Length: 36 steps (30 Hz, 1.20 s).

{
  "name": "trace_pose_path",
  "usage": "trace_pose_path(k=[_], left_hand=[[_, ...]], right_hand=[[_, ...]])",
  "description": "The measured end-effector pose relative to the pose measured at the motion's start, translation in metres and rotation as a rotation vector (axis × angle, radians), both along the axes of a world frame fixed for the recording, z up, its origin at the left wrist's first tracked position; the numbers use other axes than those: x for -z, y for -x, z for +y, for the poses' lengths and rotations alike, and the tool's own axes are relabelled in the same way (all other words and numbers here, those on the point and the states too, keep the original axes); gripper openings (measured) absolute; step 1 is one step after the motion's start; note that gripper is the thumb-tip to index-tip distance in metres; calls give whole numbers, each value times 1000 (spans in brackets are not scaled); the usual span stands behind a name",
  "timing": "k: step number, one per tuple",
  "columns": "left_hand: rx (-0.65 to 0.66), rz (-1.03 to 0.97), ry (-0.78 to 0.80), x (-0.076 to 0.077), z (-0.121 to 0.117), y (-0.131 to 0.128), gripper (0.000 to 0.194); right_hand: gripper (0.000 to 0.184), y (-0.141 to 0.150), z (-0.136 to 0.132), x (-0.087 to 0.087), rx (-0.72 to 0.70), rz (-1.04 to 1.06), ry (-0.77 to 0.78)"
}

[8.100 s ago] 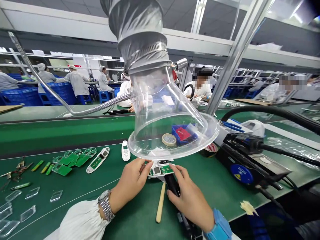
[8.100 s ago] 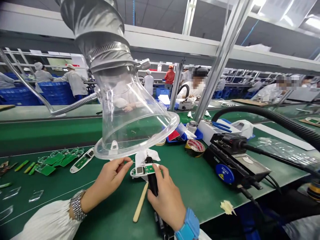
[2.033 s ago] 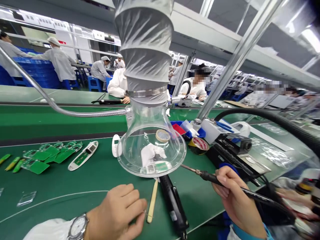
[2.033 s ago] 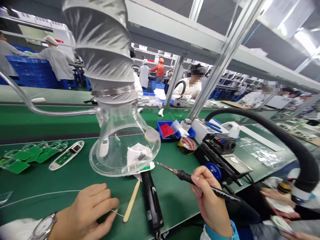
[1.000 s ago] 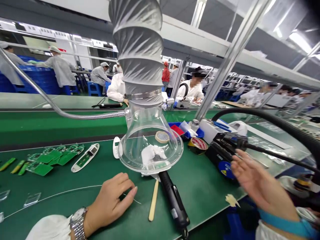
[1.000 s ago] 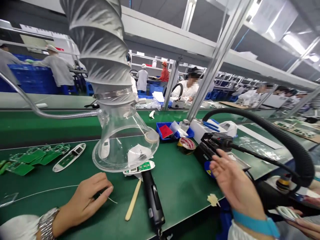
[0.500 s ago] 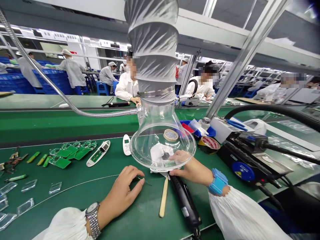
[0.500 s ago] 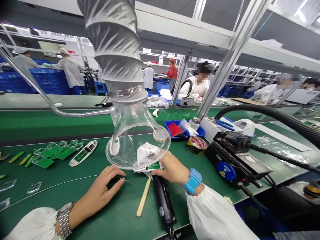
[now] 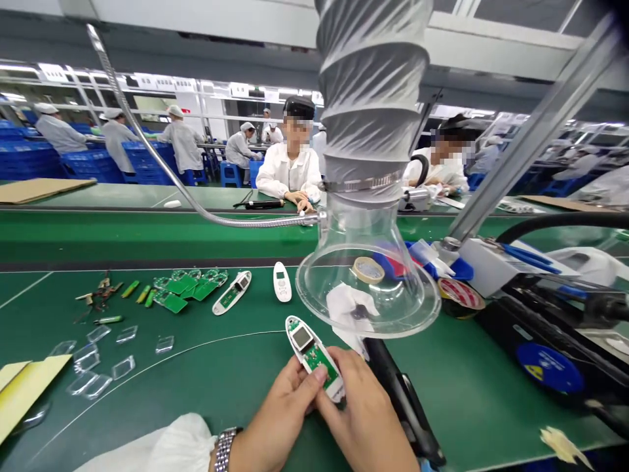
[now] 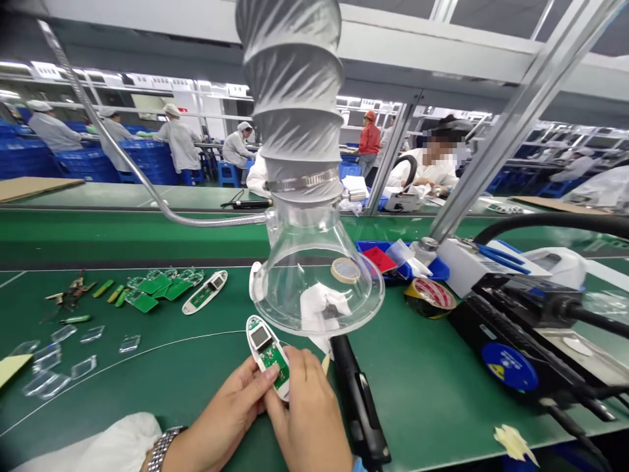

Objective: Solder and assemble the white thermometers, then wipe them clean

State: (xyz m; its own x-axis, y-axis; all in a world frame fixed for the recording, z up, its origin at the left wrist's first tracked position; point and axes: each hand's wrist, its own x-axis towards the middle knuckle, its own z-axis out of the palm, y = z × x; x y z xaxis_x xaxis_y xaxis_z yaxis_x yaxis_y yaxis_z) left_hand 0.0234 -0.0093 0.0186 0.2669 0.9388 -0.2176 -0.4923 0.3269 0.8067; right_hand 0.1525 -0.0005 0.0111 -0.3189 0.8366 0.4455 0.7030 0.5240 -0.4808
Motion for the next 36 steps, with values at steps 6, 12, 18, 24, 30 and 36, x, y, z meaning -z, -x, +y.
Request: trace_pose_path(k=[6,12,18,24,30,36], left_hand=[[-160,125,45,-1,1,52,30],[-202,144,13,2,3,78,23],[-170,87,42,7,3,79,29],[-175,31,84,14,6,79,29],[-216,82,77,17,6,77,17],[-300,72,60,18,8,79,14]], right_hand=[[36,2,12,-28,-180,-189,74],[27,49,85,-29,-167,-574,-67],[9,80,124,-16,-247,-703,-135],[12,68,105,-11,-249,-712,-169],[31,73,111,-6,-175,-661,-175],[17,107,130,-1,-158,-701,-176]])
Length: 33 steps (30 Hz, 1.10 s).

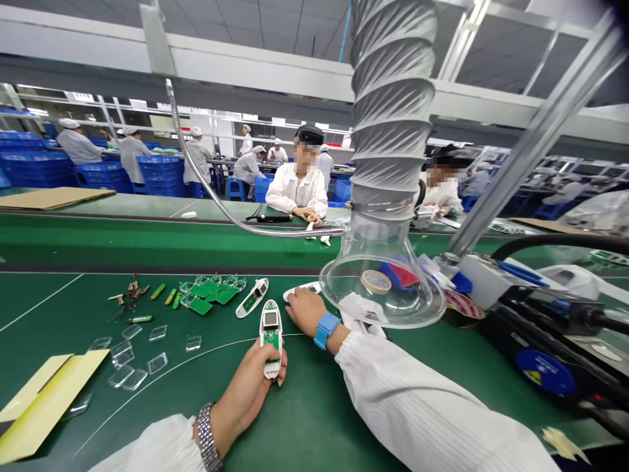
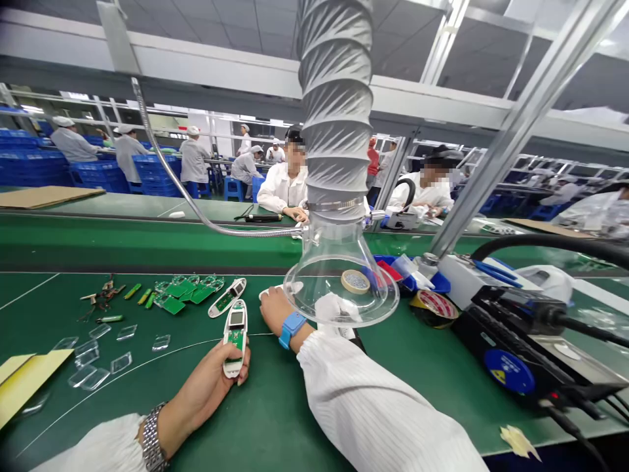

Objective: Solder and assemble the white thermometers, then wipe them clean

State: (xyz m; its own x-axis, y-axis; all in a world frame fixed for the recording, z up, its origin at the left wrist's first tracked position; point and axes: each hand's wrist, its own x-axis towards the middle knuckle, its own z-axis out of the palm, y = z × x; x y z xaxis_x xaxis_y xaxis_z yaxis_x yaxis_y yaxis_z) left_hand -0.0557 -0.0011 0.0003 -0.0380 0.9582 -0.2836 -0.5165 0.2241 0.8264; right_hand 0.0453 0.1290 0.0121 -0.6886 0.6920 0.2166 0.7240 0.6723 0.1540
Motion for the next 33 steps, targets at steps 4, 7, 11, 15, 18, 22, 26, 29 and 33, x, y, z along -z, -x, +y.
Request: trace_pose_path(k=[4,7,11,15,18,22,26,29,33], left_hand=[[-27,55,6,0,0,2,24],[-45,64,-3,1,0,2,24],[-16,68,24,2,-1,0,27],[10,109,37,1,-2,-3,28],[14,128,33,0,-3,-3,27],[4,133,48,-2,-2,-1,28],[11,131,80,-7,0,-3,31],[20,136,84,-9,-1,-5,32],[28,143,69,-9,-2,-5,28]], right_hand=[[17,-4,-21,-14,-59,10,-34],[22,-33,-69,-38,-213,50,-93],[27,-88,-120,-78,-362,485,-714],[57,-121,-105,-107,21,309,-709],[62,-127,-63,-109,42,131,-555],[74,-134,-2,-98,45,87,-582],[75,-146,38,-97,-51,82,-477],[71,-151,43,-102,-50,71,-336],[69,-149,33,-105,-4,58,-272]])
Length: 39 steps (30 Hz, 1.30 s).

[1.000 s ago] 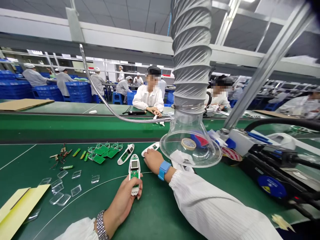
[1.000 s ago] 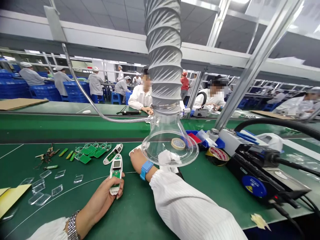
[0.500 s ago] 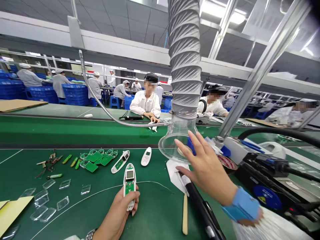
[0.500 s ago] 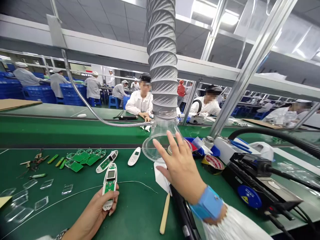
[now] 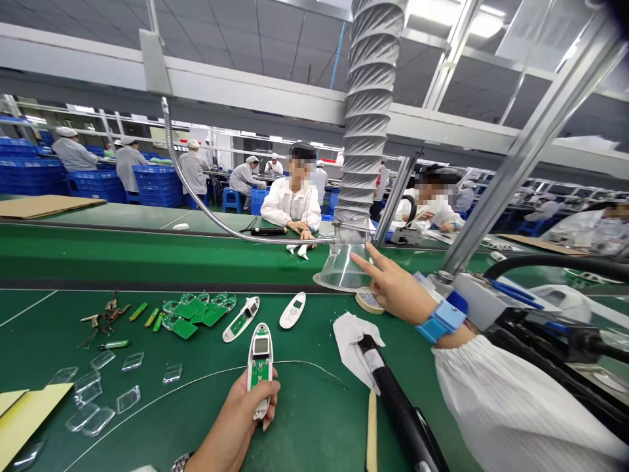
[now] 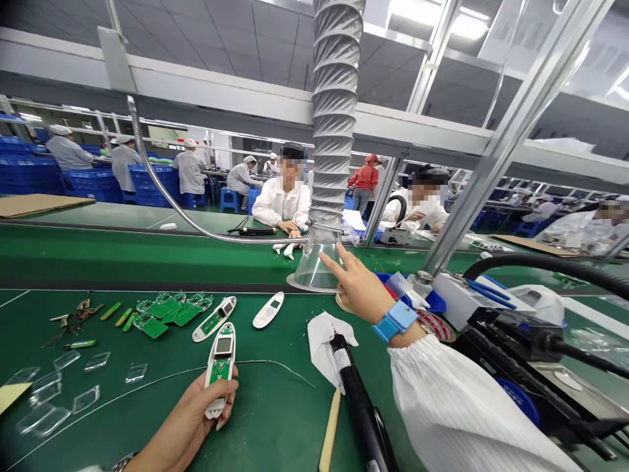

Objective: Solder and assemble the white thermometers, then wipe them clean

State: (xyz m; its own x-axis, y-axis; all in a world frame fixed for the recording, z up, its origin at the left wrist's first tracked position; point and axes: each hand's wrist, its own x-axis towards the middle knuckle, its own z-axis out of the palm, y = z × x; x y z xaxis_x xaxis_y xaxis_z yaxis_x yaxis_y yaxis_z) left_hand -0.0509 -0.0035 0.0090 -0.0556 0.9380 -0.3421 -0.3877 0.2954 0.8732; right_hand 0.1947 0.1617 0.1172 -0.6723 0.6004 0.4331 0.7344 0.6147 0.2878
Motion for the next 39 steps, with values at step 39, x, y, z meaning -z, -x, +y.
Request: trace_pose_path(k=[39], left_hand=[[76,168,-166,-16,-5,-46,42]], right_hand=[[20,50,-166,73,-369,88,-96]])
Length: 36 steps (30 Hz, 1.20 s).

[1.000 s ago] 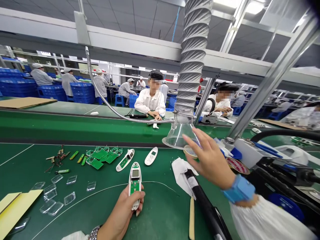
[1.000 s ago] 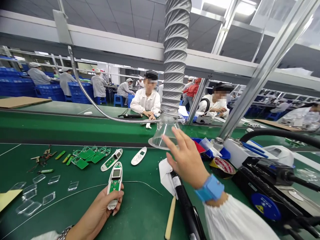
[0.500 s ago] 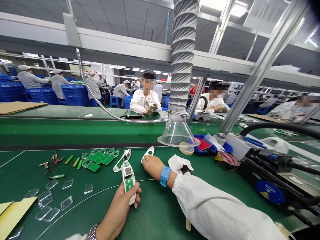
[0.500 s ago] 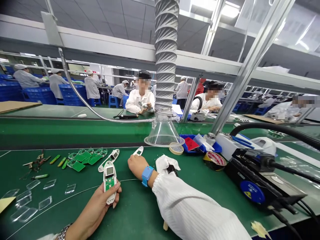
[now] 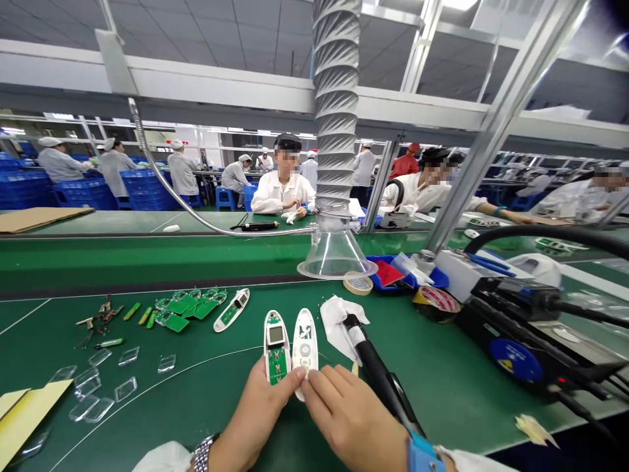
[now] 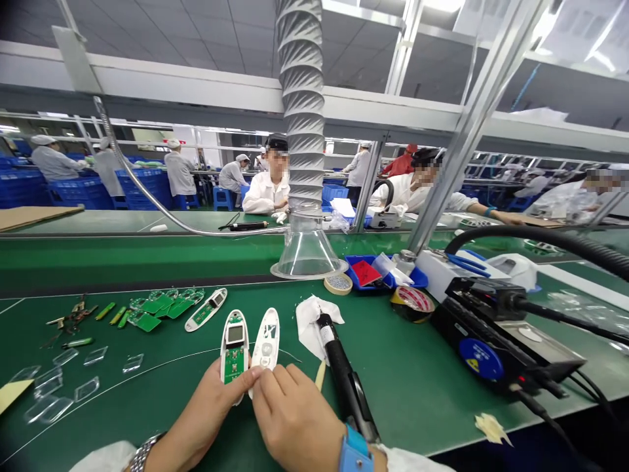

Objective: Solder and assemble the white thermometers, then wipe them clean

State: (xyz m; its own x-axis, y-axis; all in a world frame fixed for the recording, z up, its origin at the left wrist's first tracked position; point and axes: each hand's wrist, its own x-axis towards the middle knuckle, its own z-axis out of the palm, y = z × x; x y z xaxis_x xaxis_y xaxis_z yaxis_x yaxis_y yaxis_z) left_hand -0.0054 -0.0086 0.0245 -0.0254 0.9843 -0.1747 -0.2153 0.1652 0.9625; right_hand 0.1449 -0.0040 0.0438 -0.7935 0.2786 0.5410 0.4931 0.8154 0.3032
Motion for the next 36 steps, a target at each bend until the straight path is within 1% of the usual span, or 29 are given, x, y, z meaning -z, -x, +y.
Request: trace_pose_path(k=[2,4,5,6,7,8,9,10,11,12,13,15,17,19,20,21,22,24,26,27,29,32,34,36], left_hand=[[15,23,6,-6,-1,-12,42],[60,32,9,-14,-2,-27,42],[99,26,6,-17,-2,-37,43],[150,13,-1,-20,-2,-48,44],[209,-1,-13,-22,-3,-61,45],[273,-16,-25,-24,-3,-75,46],[333,-29,-40,-24,-3,-91,47],[387,-33,-51,-24,-2,-106,47],[430,-27,-58,-24,-2,-121,48],[464,-10,-58,-24,-1,-136,47],[497,15,-52,-23,0,-149,44],[585,77,-20,-23,4,-173,35],[693,125,11,-24,7,-195,29],[787,140,20,-25,7,-218,27],[829,136,25,-25,6,-230,28],[875,129,36,-25,2,-245,31],[926,125,51,-24,-2,-260,35],[1055,132,103,-21,-12,-294,39],[1175,166,178,-17,-22,-331,35],[1199,187,219,-15,-26,-348,30],[1177,195,288,-12,-31,-380,23],[1118,144,306,-7,-31,-419,17],[1090,110,291,-2,-28,-439,15],[1040,85,272,6,-24,-457,13]], right_hand=[[16,-22,-6,0,0,216,109],[13,-46,-11,2,91,548,313],[17,-57,-13,4,147,734,462],[21,-66,-15,6,185,913,653],[28,-73,-18,8,188,1073,875],[34,-79,-20,10,152,1220,1103],[39,-83,-22,12,86,1354,1304],[42,-88,-25,13,11,1485,1458],[44,-93,-27,14,-46,1624,1535],[44,-101,-29,15,-81,1764,1534],[45,-113,-32,16,-91,1896,1460],[45,-146,-42,18,-39,2096,1208],[44,-192,-58,24,110,2230,899],[42,-245,-75,33,307,2309,607],[41,-273,-81,39,401,2331,487],[41,-300,-85,46,496,2348,409],[40,-326,-86,52,547,2368,371],[33,-372,-78,64,602,2390,361],[21,-407,-59,73,640,2397,413],[15,-421,-49,77,655,2396,446],[11,-441,-27,83,689,2394,505],[13,-457,-5,92,732,2392,582],[14,-462,1,99,741,2389,618],[14,-466,1,104,727,2379,635]])
